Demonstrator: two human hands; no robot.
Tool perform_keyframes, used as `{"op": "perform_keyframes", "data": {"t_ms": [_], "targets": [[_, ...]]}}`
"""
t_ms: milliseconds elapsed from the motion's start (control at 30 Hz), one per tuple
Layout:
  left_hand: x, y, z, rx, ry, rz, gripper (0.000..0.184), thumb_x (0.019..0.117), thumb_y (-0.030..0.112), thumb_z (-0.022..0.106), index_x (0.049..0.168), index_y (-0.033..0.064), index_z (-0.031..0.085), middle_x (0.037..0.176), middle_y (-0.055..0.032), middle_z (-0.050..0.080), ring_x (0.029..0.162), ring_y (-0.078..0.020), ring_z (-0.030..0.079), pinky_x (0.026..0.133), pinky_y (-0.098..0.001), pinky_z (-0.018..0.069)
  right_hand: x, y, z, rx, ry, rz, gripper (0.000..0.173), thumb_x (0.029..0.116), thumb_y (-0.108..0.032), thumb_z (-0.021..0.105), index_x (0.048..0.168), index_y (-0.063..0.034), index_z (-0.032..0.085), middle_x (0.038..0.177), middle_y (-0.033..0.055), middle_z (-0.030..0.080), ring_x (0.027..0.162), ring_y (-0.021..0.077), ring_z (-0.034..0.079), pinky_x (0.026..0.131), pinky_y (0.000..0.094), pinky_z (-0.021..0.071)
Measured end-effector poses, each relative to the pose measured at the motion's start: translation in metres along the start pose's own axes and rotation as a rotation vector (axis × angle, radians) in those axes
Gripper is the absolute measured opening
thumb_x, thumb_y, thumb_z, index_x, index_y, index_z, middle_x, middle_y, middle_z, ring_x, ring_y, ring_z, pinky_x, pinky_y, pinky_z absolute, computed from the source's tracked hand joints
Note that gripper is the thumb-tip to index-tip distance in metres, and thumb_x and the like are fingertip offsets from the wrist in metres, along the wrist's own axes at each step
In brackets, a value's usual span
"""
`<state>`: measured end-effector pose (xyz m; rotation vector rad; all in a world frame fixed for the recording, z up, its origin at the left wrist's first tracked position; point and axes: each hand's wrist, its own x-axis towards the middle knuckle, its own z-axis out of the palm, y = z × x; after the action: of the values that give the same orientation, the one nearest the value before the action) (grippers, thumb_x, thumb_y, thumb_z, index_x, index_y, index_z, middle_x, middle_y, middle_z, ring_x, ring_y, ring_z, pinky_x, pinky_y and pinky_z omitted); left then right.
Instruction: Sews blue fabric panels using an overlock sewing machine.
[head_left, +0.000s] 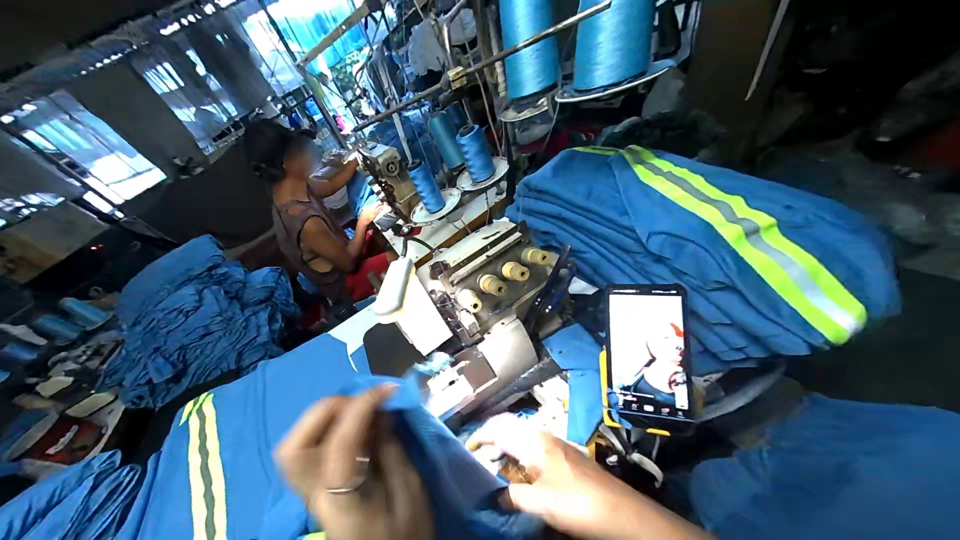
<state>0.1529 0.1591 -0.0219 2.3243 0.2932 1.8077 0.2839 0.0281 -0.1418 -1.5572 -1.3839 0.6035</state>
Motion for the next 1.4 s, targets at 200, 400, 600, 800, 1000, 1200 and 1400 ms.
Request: {"op": "perform_keyframes", "data": {"t_ms": [200, 400, 600, 800, 1000, 1200, 1400], "targets": [[0.099, -0.084, -0.012, 0.333, -0.22, -0.067, 0.029, 0.1036, 0.009, 0.055, 0.128, -0.0056, 0.06, 0.128, -0.028, 0.057, 0.116, -0.035, 0.059, 0.101, -0.0463, 0.048, 0.015, -0.008, 0.014, 0.661, 0.116, 0.183, 0.015, 0.0894, -0.009, 0.073, 0.104, -0.0035, 0.072, 0.094, 0.0016, 0.073, 0.086, 0.0055, 0.069, 0.08, 0.026, 0.0589], [-0.028, -0.049, 0.006, 0.265, -0.62, -0.34, 0.022, 0.0972, 0.017, 0.062, 0.107, 0.0024, 0.076, 0.1, -0.0124, 0.076, 0.094, -0.0262, 0.074, 0.085, -0.0468, 0.0598, 0.025, 0.006, 0.017, 0.748, 0.184, 0.431, 0.006, 0.095, -0.009, 0.064, 0.092, -0.0098, 0.07, 0.076, -0.0081, 0.063, 0.068, -0.0012, 0.058, 0.062, 0.0184, 0.0483], [-0.076, -0.063, 0.032, 0.406, -0.585, -0.239, 0.034, 0.1015, 0.023, 0.054, 0.122, 0.0057, 0.075, 0.125, -0.0112, 0.073, 0.117, -0.0318, 0.069, 0.099, -0.0515, 0.0548, 0.031, 0.011, 0.013, 0.797, 0.147, 0.429, 0.009, 0.094, -0.008, 0.063, 0.088, -0.0119, 0.069, 0.076, -0.0078, 0.064, 0.071, 0.0005, 0.061, 0.065, 0.0201, 0.051], [-0.037, -0.097, 0.053, 0.453, -0.8, -0.415, 0.035, 0.1057, 0.023, 0.052, 0.133, 0.0066, 0.068, 0.141, -0.012, 0.064, 0.136, -0.0318, 0.056, 0.114, -0.0504, 0.0427, 0.034, 0.011, 0.016, 0.842, 0.282, 0.344, 0.016, 0.0925, 0.002, 0.058, 0.102, -0.0028, 0.07, 0.092, 0.0012, 0.072, 0.087, 0.0069, 0.069, 0.081, 0.0255, 0.0583], [-0.061, -0.079, 0.034, 0.07, -0.617, -0.245, 0.027, 0.0921, 0.041, 0.067, 0.099, 0.0168, 0.078, 0.107, -0.0009, 0.073, 0.111, -0.0195, 0.064, 0.1, -0.0496, 0.0473, 0.024, 0.022, 0.025, 0.684, 0.469, 0.038, 0.03, 0.0892, 0.001, 0.068, 0.118, -0.0026, 0.062, 0.09, -0.0008, 0.072, 0.08, 0.0067, 0.069, 0.075, 0.0249, 0.0598], [-0.074, -0.063, 0.029, -0.226, -0.576, -0.175, 0.011, 0.0897, 0.017, 0.074, 0.094, 0.0069, 0.071, 0.09, -0.001, 0.072, 0.089, -0.0079, 0.068, 0.087, -0.0292, 0.0575, 0.015, 0.024, 0.024, 0.567, 0.472, -0.125, 0.025, 0.0971, 0.002, 0.057, 0.119, 0.0002, 0.067, 0.115, 0.0017, 0.071, 0.103, 0.0041, 0.068, 0.09, 0.0226, 0.0589], [-0.048, -0.062, 0.025, -0.278, -0.557, -0.443, 0.009, 0.0863, 0.015, 0.078, 0.095, 0.0119, 0.077, 0.097, 0.0035, 0.073, 0.09, -0.0051, 0.07, 0.081, -0.0246, 0.0604, -0.002, 0.016, 0.011, 0.782, 0.191, 0.335, 0.028, 0.1073, -0.026, 0.045, 0.094, -0.0143, 0.067, 0.077, -0.0108, 0.061, 0.069, -0.0015, 0.057, 0.065, 0.0198, 0.05]]}}
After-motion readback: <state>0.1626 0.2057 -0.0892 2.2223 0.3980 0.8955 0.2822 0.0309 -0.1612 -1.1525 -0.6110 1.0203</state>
